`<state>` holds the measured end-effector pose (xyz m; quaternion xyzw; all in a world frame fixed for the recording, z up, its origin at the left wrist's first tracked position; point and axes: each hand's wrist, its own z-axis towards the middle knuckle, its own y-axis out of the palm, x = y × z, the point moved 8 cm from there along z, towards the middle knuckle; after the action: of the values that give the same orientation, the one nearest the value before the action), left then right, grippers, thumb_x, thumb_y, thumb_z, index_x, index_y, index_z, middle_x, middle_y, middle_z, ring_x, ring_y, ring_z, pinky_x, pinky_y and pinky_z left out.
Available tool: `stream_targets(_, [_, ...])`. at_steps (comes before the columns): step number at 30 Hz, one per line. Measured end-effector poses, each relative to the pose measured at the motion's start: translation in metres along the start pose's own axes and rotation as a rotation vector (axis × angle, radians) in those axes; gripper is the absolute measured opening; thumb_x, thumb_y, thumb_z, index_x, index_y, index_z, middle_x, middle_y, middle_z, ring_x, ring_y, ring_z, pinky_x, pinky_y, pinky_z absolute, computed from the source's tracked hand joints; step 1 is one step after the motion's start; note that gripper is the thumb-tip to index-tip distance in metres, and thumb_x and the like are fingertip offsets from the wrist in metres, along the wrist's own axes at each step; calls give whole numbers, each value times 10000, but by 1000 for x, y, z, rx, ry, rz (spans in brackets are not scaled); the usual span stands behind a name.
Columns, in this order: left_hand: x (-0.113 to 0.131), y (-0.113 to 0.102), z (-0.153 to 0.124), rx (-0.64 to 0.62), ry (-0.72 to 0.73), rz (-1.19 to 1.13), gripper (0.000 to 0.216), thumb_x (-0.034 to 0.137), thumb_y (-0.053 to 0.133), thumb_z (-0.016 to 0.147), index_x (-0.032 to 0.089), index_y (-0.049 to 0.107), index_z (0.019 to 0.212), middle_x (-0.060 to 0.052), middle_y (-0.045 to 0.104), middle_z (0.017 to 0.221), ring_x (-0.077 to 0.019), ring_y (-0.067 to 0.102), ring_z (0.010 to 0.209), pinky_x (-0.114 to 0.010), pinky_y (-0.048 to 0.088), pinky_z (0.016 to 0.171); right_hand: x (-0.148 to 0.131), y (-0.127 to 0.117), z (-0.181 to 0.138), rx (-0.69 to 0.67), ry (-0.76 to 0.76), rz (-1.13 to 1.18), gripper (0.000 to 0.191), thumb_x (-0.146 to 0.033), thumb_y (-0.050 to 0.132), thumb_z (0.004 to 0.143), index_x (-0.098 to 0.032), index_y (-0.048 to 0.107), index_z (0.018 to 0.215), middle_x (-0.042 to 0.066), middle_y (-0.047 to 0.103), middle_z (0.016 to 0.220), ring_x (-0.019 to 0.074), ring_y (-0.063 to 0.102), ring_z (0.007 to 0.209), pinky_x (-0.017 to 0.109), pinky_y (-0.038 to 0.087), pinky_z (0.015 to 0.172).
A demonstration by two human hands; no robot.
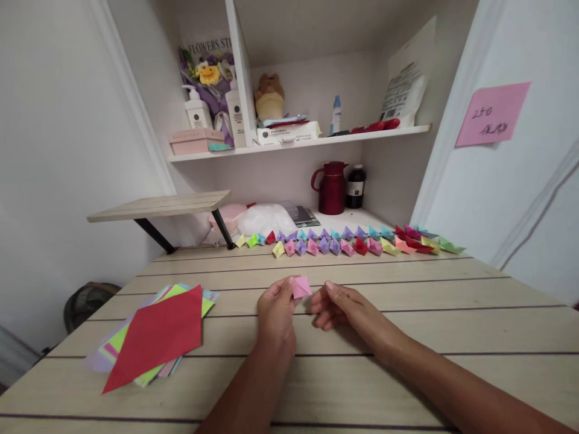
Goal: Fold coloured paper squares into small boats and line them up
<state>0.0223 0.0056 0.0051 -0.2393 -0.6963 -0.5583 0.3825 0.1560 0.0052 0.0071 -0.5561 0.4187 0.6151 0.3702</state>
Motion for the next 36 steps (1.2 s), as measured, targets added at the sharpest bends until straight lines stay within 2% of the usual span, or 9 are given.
stream_targets(3, [-4, 3, -1, -38, -26, 17, 176, 202, 779, 664, 90, 679, 755, -62, 688, 696, -138, 638, 644, -240, 507, 645, -1, 3, -1, -7, -9, 14, 598, -706, 426, 816, -142, 625, 817, 80, 665, 794, 158, 627, 613, 293, 470, 575])
stream_targets(8, [-12, 16, -7, -171, -50, 76, 284, 291, 786, 655, 78, 678, 809, -67, 680, 681, -145, 617, 590, -249, 480, 583, -3, 2, -2, 3, -13, 7, 607, -729, 431, 797, -152, 617, 801, 70, 667, 801, 145, 619, 594, 270, 455, 536])
stream_targets(14, [-14, 14, -9, -148, -37, 108, 315, 299, 803, 631, 92, 678, 832, -35, 658, 656, -110, 565, 550, -226, 450, 559, -1, 1, 1, 1, -52, -48, 378, -529, 694, 732, -159, 617, 736, 28, 662, 723, 116, 585, 573, 233, 415, 522])
stream_targets(20, [-18, 21, -10, -248, -148, 100, 315, 351, 808, 630, 97, 658, 739, -42, 640, 623, -109, 541, 511, -247, 458, 555, -2, 0, 1, 13, -8, 80, 338, -468, 754, 675, -154, 633, 638, 19, 660, 646, 98, 551, 508, 251, 440, 546])
stream_targets(23, [-20, 21, -9, -293, -194, 87, 351, 400, 779, 672, 92, 670, 801, -78, 673, 704, -127, 574, 559, -253, 464, 573, -3, -1, 0, 6, 0, 87, 327, -457, 760, 668, -153, 644, 638, 22, 667, 659, 98, 549, 506, 249, 436, 544])
stream_targets(28, [-20, 16, -6, -235, -173, 117, 568, 599, 588, 783, 86, 671, 1013, -146, 701, 895, -172, 629, 706, -274, 484, 639, -3, -3, 1, 11, -21, 63, 324, -460, 740, 694, -151, 655, 654, 30, 672, 676, 97, 546, 503, 246, 426, 543])
stream_targets(30, [-21, 19, -7, -262, -153, 144, 569, 612, 582, 779, 79, 687, 949, -132, 698, 832, -162, 616, 675, -272, 480, 643, -3, -5, 2, 21, -32, 57, 327, -469, 736, 696, -154, 655, 662, 30, 674, 683, 98, 544, 509, 246, 422, 546])
stream_targets(33, [-20, 23, -9, -302, -91, 218, 427, 510, 696, 727, 85, 693, 762, -67, 656, 652, -126, 562, 574, -256, 464, 625, -3, -6, 2, 23, -41, 45, 334, -481, 733, 694, -159, 653, 664, 27, 675, 693, 100, 541, 514, 247, 420, 555])
stream_targets(36, [-17, 20, -9, -255, -28, 290, 330, 420, 755, 681, 97, 686, 680, -26, 601, 532, -125, 541, 541, -246, 444, 596, -3, -5, 3, 5, -51, -6, 336, -486, 719, 707, -162, 650, 657, 19, 664, 656, 108, 544, 509, 252, 415, 560])
